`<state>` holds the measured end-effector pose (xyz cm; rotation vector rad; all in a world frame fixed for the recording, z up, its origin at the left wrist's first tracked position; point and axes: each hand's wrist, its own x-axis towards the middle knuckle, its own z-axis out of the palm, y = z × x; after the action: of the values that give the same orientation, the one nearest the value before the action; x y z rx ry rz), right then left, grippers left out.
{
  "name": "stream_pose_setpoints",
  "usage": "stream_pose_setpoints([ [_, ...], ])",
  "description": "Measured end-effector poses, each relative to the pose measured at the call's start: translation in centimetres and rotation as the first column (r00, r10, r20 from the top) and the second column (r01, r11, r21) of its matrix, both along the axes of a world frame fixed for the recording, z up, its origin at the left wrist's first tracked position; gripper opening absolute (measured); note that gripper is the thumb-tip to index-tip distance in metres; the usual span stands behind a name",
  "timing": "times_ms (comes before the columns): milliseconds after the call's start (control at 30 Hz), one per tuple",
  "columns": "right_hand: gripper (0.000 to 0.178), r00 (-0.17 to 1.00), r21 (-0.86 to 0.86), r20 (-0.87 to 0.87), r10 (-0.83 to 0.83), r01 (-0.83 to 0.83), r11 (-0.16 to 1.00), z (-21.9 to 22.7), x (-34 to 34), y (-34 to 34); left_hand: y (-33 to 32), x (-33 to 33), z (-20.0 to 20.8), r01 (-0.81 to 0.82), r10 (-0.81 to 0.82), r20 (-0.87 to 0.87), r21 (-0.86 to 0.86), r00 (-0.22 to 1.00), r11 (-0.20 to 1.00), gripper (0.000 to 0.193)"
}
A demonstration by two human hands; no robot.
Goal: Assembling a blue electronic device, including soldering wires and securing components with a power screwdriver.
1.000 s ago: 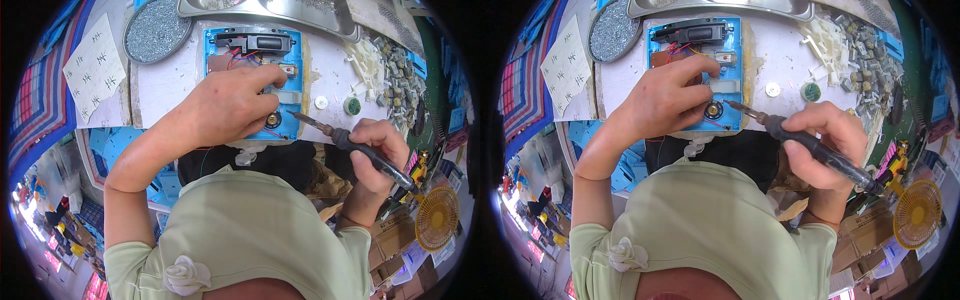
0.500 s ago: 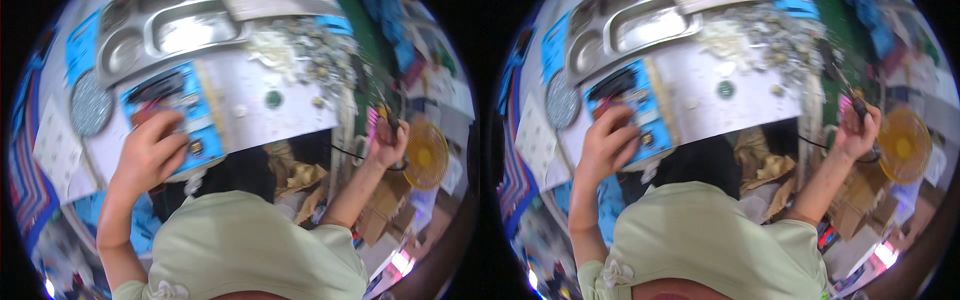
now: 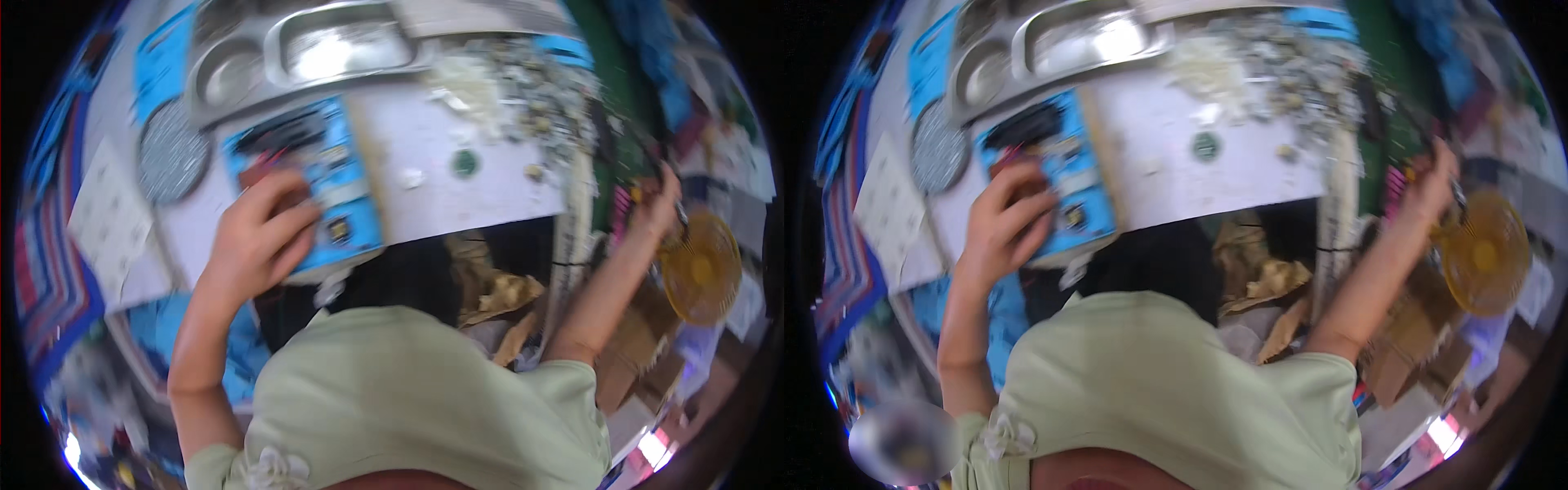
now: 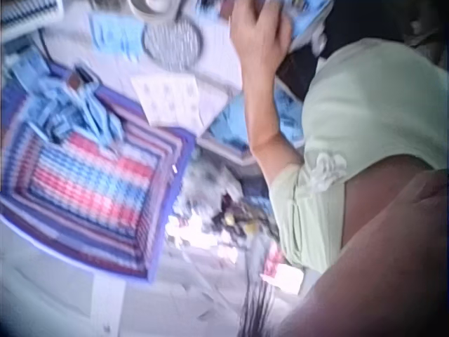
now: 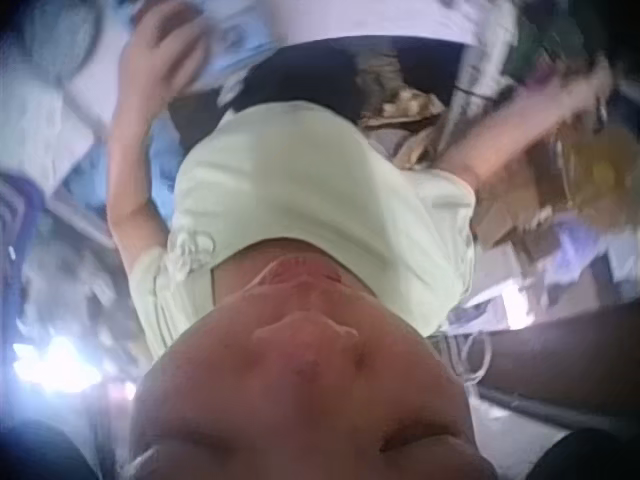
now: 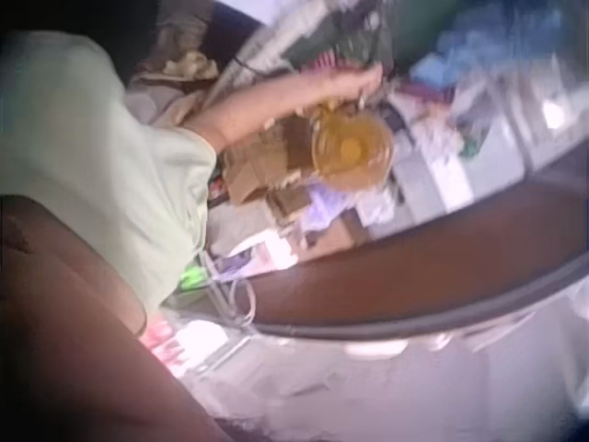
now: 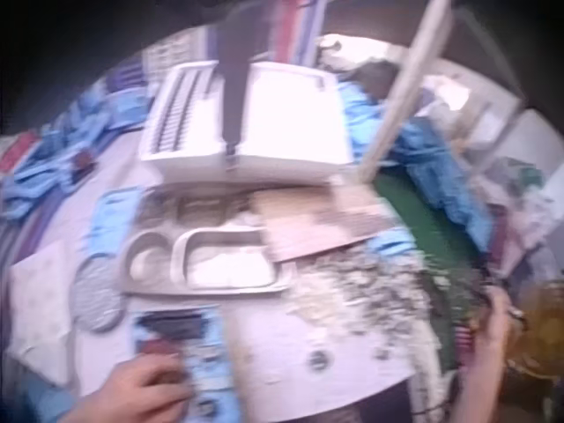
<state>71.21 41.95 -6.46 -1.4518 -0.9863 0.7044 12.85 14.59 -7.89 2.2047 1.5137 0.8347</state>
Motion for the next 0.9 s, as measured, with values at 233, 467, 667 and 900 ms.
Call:
stream_pose_setpoints([
  [233,0.039,0.672,0.097,-0.679,0.297,-0.319,0.943,-1.2,-8.3,-6.1,-0.6,0.0,-0.5,-0.049,0.042,0.139,0.044,0.989,0.998,0.034],
  [467,0.013,0.695,-0.052,0.230,0.682,-0.691,0.721,-2.3,-30.1,-15.2,-1.3,0.3,-1.4,-0.176,0.142,0.233,0.136,0.962,0.975,0.034],
  [667,0.018,0.282,-0.178,0.664,0.692,-0.840,0.512,-0.6,-38.9,-13.8,-0.3,-0.1,-0.3,-0.096,0.088,0.049,0.178,0.995,0.979,0.032],
  [900,0.023,0.042,-0.322,0.822,0.567,-0.787,0.526,1.0,-40.6,-14.5,1.5,0.6,0.0,-0.228,0.243,-0.036,0.234,0.969,0.945,0.032],
])
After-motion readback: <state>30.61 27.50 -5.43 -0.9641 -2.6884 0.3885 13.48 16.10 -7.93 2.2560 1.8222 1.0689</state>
